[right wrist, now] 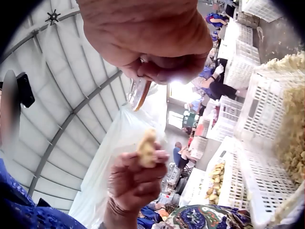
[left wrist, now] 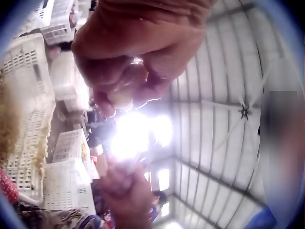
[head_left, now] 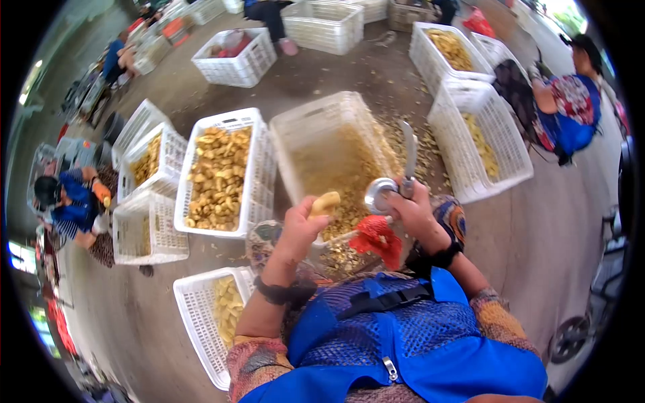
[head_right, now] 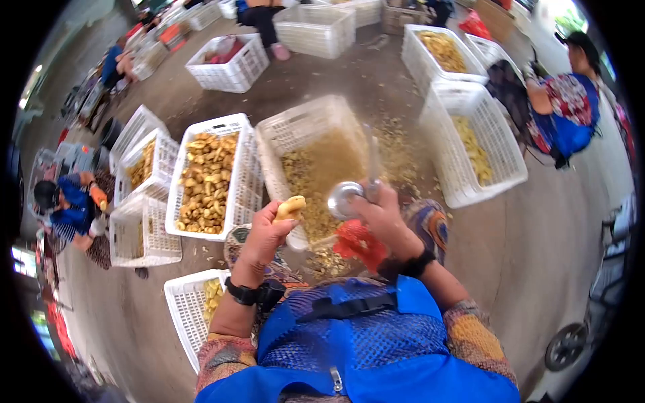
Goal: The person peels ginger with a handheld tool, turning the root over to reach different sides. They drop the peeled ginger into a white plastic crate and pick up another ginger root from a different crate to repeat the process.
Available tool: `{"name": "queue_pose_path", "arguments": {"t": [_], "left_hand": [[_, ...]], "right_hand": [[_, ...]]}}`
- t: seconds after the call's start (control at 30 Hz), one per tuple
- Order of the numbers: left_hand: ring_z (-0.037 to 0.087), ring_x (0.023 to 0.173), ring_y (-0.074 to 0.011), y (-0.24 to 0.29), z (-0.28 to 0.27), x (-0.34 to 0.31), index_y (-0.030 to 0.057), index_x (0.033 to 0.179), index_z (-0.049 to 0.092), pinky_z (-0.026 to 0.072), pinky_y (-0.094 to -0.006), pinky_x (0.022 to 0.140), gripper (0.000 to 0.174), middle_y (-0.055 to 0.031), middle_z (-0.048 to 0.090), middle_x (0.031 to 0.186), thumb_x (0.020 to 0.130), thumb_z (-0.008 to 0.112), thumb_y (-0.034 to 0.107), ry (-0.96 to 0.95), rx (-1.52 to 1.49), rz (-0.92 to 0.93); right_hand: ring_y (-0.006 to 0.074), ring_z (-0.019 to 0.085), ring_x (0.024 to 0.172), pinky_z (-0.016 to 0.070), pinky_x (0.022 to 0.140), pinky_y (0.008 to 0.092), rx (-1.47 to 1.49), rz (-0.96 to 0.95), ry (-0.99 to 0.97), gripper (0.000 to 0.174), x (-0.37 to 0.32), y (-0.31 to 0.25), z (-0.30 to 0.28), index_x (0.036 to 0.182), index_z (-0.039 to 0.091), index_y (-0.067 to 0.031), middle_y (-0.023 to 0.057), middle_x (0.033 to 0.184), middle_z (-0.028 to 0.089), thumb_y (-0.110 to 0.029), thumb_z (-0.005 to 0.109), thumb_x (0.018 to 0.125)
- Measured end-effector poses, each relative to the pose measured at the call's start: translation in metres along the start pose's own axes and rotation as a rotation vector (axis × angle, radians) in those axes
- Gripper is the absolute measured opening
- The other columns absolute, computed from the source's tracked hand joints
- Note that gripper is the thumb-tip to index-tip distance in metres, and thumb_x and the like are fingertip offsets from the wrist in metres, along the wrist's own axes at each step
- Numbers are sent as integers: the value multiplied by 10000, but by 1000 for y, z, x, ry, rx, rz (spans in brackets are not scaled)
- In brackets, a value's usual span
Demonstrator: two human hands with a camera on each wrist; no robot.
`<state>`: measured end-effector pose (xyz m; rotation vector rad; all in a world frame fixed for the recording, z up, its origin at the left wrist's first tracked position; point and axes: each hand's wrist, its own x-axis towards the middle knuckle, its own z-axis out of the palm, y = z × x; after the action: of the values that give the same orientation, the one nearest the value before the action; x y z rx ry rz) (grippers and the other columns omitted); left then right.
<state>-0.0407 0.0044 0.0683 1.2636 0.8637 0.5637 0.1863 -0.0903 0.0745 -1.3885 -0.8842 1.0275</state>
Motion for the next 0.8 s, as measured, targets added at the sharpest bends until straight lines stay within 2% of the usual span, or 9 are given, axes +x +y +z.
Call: {"name": "queue_pose_path", "arguments": {"t": [0.07,0.1,0.23,0.3,0.4,0.5,0.6,0.67,0.8], "left_hand": [[483,563,-92,-24,26,7,15,999,580,409,-226,532,288,-27,596,733,740,654,117,89,405,247],[610,820,-314,-20,38,5,40,992,576,478,-378,705,284,-169,585,913,728,645,117,123,648,221],[561,837,-390,-20,68,-4,29,999,539,464,-426,720,311,-185,544,927,708,625,99,143,830,404],[563,826,-386,-23,66,-6,26,997,537,463,-423,714,300,-181,545,913,715,617,88,133,874,385],[575,785,-336,-28,53,-5,20,991,539,459,-395,691,265,-158,552,875,735,591,65,113,793,399],[553,648,-200,-40,51,0,21,969,549,442,-308,594,206,-87,553,759,768,577,60,142,644,455],[501,569,-91,-42,54,7,28,966,557,393,-225,515,184,-17,550,735,785,575,59,48,204,145],[494,649,-69,-41,53,8,5,953,578,422,-234,572,217,0,549,746,742,606,51,46,50,34],[514,614,-105,-56,52,16,21,952,548,420,-239,568,219,2,536,742,734,571,21,113,268,192]], "right_hand": [[45,511,584,409,510,224,-98,-33,78,128,-4,1,4,868,612,-27,-20,660,577,-116,666,794],[42,521,632,430,549,229,-40,-71,72,163,-5,0,9,888,612,-30,-18,699,588,-115,696,776],[63,547,665,452,585,234,-97,-96,-30,197,-2,17,12,939,621,-27,7,749,616,-120,692,780],[75,555,638,455,563,233,22,127,-68,215,3,16,5,954,623,-22,24,769,631,-127,693,780],[40,473,470,347,400,193,227,214,277,63,19,28,-25,810,627,-45,4,659,597,-89,664,785],[76,533,561,409,496,227,159,26,117,130,10,44,-17,898,632,-30,23,727,623,-86,670,788],[120,606,726,500,653,280,-181,-205,53,188,0,45,10,952,633,-15,41,815,650,-99,677,789],[113,581,752,487,665,282,280,69,188,186,9,41,4,916,610,-8,30,819,630,-108,687,780],[99,555,690,463,606,260,-70,-262,114,186,7,53,5,905,620,-12,20,791,621,-123,686,772]]}}
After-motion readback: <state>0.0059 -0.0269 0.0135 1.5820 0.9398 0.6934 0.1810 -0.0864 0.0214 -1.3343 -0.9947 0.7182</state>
